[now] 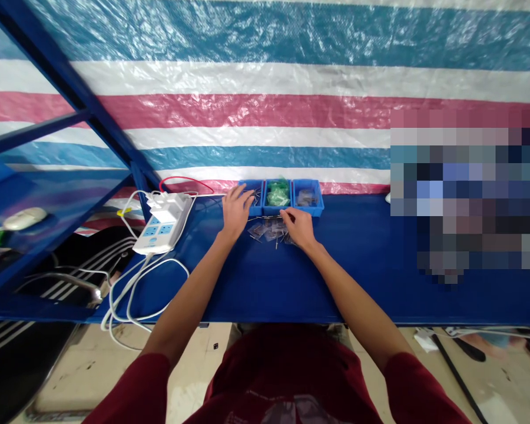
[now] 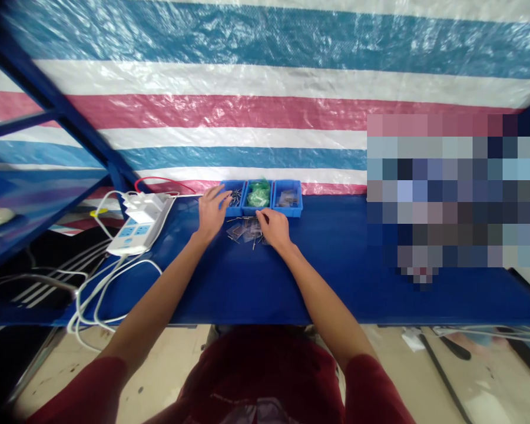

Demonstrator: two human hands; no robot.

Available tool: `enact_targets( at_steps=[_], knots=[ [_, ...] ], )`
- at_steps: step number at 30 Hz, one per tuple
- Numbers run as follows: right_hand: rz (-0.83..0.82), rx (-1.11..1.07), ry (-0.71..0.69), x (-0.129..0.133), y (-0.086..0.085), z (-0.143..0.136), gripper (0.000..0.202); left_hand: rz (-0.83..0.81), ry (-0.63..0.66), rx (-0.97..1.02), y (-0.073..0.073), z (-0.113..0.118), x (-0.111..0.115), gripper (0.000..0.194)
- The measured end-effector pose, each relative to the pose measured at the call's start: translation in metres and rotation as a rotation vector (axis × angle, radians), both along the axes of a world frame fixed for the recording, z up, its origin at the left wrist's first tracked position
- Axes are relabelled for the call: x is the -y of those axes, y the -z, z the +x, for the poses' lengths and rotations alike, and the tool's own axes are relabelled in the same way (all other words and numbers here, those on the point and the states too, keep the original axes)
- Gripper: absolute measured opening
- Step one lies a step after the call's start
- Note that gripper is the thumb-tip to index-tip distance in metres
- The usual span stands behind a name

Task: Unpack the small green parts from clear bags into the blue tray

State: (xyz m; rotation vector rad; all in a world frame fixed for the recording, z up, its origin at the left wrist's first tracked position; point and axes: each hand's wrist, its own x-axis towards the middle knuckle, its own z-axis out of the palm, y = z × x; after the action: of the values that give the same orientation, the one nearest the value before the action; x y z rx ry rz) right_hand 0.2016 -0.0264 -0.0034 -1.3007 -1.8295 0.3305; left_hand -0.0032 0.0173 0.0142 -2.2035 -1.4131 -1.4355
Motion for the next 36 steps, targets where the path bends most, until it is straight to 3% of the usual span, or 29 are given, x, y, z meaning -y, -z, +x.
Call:
enact_targets(
  at_steps=[3, 5, 9, 13, 17, 26, 31, 36],
  knots=[
    [-0.045, 0.089, 0.002, -0.001, -0.001, 0.002, 0.016, -0.013, 0.022, -0.106, 0.006, 0.000, 0.003, 0.029],
    [-0.101, 0.157, -0.044, -0.001, -0.005, 0.005, 0.009, -0.023, 0.133, -0.184, 0.009, 0.002, 0.011, 0.028],
    [-0.253, 0.259, -0.323, 0.002, -0.014, 0.010, 0.008, -0.083, 0.327, -0.311, 0.011, 0.006, 0.022, 0.026],
    [-0.310, 0.339, -0.530, 0.004, -0.015, 0.010, 0.022, -0.102, 0.319, -0.299, 0.014, 0.006, 0.023, 0.026],
    [-0.269, 0.375, -0.582, 0.002, -0.009, 0.006, 0.019, -0.096, 0.315, -0.304, 0.015, 0.006, 0.022, 0.027],
    [-0.161, 0.424, -0.541, 0.006, -0.002, 0.002, 0.015, -0.065, 0.308, -0.235, 0.016, 0.008, 0.024, 0.027],
    [-0.052, 0.267, -0.354, 0.003, -0.005, 0.003, 0.010, -0.033, 0.268, -0.108, 0.017, 0.011, 0.025, 0.027],
    [-0.125, -0.011, -0.189, -0.002, -0.002, 0.002, 0.012, -0.070, 0.275, -0.086, 0.016, 0.014, 0.027, 0.029]
  ],
)
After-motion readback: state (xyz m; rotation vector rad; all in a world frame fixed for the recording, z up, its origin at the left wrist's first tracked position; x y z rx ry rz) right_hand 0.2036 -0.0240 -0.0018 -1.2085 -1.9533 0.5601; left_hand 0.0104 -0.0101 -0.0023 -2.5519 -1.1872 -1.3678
